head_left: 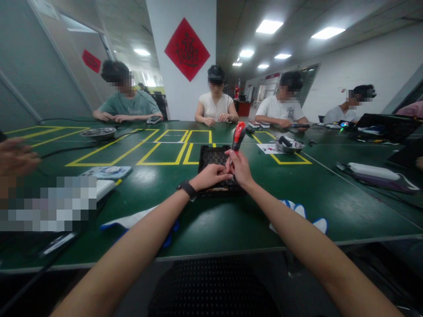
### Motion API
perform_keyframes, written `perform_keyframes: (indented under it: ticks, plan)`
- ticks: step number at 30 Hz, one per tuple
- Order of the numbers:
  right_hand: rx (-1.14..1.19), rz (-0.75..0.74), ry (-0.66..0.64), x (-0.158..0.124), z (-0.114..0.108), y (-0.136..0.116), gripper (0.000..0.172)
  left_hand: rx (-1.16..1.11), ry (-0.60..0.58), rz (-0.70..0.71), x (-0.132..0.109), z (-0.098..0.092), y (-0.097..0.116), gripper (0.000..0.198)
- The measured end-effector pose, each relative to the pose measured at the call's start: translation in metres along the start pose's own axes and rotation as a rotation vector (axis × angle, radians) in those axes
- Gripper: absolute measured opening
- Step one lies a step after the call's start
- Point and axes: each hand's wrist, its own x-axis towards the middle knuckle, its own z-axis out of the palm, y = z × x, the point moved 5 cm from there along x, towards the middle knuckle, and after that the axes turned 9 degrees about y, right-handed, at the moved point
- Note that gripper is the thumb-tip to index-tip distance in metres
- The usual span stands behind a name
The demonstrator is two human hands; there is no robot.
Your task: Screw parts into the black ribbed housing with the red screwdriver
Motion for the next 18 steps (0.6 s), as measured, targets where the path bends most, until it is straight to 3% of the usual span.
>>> perform_keyframes:
  ticks: [3,14,18]
  plan:
    - [-0.004,0.015,0.003,0.000,0.000,0.000,0.036,-0.013,-0.012,-0.021,0.000,0.000,-0.002,0.041]
    - [0.034,0.072,-0.055,0.000,0.000,0.003,0.041,-0.158,-0.096,0.113,-0.001,0.000,0.009,0.028]
    - [0.000,0.040,-0.011,0.000,-0.001,0.002,0.040,-0.115,-0.073,0.057,0.000,0.002,0.003,0.032]
